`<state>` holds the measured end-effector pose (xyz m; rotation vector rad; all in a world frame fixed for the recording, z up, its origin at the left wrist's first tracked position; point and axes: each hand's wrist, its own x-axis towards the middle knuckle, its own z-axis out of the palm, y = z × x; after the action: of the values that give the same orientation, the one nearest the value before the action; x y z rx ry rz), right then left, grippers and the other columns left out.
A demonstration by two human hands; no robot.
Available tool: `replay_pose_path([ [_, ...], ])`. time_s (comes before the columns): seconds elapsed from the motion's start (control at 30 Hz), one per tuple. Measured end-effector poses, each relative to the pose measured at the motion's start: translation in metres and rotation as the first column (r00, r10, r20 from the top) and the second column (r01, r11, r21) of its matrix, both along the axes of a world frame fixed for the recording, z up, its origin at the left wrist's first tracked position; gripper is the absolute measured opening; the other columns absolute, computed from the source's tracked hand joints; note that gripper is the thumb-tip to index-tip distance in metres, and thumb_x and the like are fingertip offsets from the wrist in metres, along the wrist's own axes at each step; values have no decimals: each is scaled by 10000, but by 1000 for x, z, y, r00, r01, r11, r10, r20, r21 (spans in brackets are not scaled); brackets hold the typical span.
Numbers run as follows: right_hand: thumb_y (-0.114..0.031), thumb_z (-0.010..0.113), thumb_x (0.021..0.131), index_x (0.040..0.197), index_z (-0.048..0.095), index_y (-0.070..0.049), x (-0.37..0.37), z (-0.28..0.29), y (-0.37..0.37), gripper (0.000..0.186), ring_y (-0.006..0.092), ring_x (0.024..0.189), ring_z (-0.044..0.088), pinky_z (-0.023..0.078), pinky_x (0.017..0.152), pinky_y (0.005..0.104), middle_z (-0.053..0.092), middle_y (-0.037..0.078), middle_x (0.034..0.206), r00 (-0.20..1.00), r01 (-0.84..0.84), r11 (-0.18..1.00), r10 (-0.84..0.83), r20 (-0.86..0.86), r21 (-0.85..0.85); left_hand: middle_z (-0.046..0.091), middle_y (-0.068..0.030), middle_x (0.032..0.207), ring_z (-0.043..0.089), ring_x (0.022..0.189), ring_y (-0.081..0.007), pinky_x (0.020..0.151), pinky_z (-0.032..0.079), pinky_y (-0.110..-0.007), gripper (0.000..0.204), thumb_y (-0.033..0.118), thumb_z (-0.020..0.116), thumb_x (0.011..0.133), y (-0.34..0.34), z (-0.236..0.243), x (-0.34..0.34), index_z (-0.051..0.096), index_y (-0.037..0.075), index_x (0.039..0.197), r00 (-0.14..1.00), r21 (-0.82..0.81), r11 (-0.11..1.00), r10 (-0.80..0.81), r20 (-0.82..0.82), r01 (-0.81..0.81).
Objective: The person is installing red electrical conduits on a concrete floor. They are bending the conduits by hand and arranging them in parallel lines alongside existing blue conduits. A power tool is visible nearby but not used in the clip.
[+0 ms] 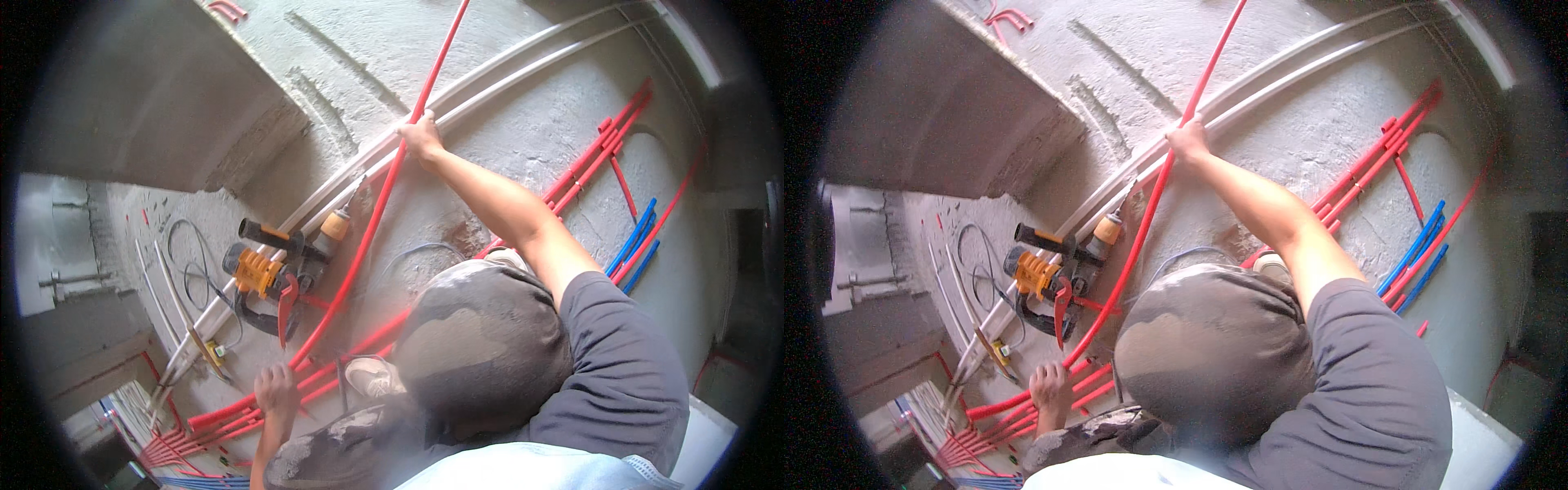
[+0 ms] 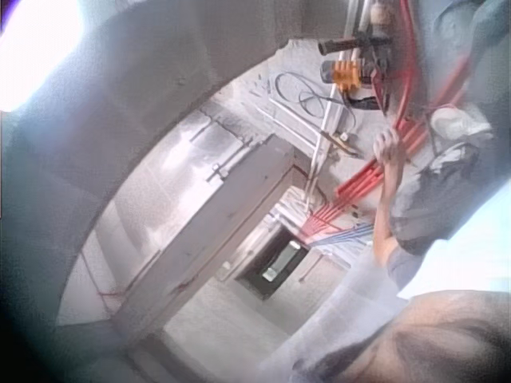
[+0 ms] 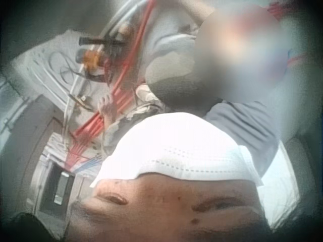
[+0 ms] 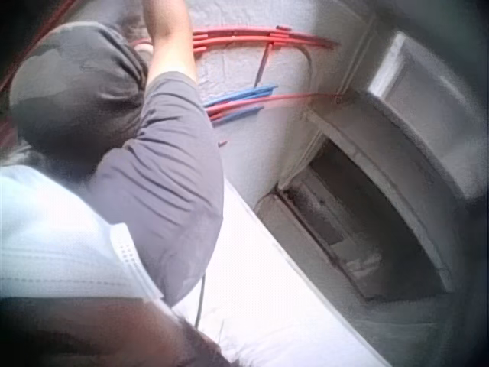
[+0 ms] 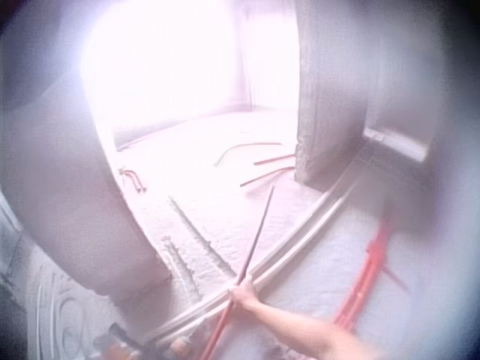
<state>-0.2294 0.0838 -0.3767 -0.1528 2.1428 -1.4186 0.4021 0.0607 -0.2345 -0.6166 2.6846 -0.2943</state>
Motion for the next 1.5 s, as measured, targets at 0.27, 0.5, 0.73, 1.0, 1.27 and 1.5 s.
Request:
replay_pose_path([
  [0.27,-138,723,878,1144,516,29,63,21,33,376,274,777,709,609,683,433,690,169,940,999,-32,994,31,-11,-109,719,-153,967,694,924,-348,811,513,-524,236,158,667,922,-1,19,11,682,11,1106,809,366,726,560,177,-582],
  [0.5,-276,758,984,1051,681,11,46,63,110,304,216,750,740,592,589,414,744,150,888,723,-672,732,615,315,112,722,-277,932,718,914,-485,768,532,-573,395,446,691,999,64,-42,42,652,72,1120,741,455,585,519,425,-671],
  [0.73,-137,740,900,1356,649,-70,-36,50,44,470,325,1216,669,545,1025,474,708,134,1249,11,-600,462,821,-570,654,724,-157,854,735,810,-423,684,540,-568,326,424,703,988,33,-18,171,631,107,957,737,166,751,536,411,-639],
  [1.0,-88,787,811,1316,566,-70,-63,23,-7,552,308,1324,598,530,1055,491,625,136,1300,-331,-486,63,910,-251,872,712,-217,859,702,771,-475,676,536,-576,328,358,772,951,52,-6,187,633,61,943,772,247,738,549,321,-628],
  [1.27,71,672,817,1102,520,-14,-66,25,-15,334,459,1032,693,567,851,545,670,220,1041,-269,-642,76,909,-317,763,667,-251,766,675,748,-487,653,512,-581,318,330,716,1002,83,1,109,594,42,945,676,404,556,685,272,-726],
  [1.5,121,598,804,1098,494,-1,-54,37,-20,335,507,1033,659,532,854,576,656,243,1022,-323,-669,46,881,-346,742,687,-240,790,672,780,-500,679,496,-602,431,456,695,1000,82,-45,80,577,44,949,720,483,559,645,257,-674],
])
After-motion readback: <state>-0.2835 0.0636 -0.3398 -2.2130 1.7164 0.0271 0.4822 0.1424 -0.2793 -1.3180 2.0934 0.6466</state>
